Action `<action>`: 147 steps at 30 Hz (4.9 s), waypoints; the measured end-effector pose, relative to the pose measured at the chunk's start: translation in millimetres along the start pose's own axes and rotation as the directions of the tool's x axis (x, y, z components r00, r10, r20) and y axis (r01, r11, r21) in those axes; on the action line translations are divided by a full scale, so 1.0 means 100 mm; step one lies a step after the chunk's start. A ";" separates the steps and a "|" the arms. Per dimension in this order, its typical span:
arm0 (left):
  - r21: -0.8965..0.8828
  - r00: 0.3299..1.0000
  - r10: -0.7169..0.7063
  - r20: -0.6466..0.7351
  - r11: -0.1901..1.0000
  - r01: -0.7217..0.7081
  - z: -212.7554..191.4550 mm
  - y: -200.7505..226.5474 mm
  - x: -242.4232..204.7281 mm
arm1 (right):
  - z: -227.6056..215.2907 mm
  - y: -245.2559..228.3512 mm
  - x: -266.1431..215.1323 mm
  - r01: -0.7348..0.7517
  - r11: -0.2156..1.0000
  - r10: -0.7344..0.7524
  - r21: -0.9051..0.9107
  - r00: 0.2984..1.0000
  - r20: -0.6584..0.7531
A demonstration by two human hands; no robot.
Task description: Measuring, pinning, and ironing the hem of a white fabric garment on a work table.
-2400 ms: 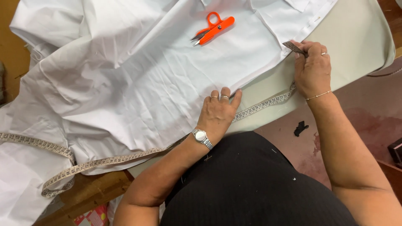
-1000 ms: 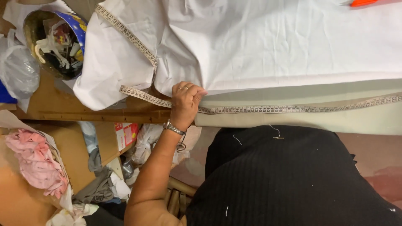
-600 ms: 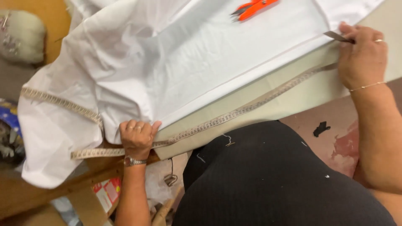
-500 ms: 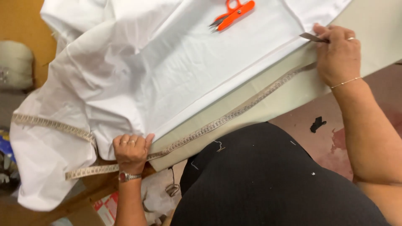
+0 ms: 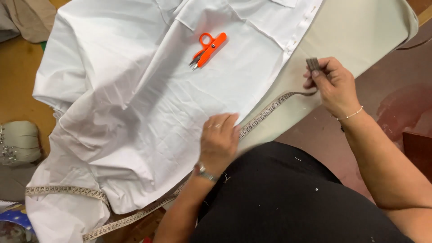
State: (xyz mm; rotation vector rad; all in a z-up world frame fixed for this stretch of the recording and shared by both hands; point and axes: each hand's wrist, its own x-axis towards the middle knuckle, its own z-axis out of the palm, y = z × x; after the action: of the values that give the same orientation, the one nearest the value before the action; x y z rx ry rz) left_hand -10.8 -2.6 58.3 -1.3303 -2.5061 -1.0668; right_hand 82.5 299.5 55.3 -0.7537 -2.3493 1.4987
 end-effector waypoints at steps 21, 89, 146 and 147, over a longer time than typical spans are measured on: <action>0.339 0.999 -0.049 0.020 0.940 0.039 1.15 -0.06 0.55 | 0.17 -0.16 0.37 0.105 0.955 -0.061 -0.276 0.985 0.163; 0.351 0.959 0.279 0.050 0.894 -0.279 0.96 -0.48 0.46 | 0.37 0.24 0.20 0.370 0.450 -0.320 -0.813 0.916 0.241; 0.164 0.923 0.360 0.136 0.910 -0.380 0.89 -0.37 0.65 | 0.48 0.03 0.16 0.309 0.665 -0.254 -0.680 0.950 0.183; 0.164 0.922 0.362 0.138 0.910 -0.381 0.89 -0.36 0.66 | 0.48 0.02 0.17 0.307 0.666 -0.254 -0.680 0.950 0.181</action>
State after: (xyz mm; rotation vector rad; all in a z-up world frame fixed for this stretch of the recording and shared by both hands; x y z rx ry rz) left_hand -59.3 85.4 -1.0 -1.7480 -2.2164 -0.6775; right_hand 46.7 272.7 32.0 -0.4272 -2.9373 0.4627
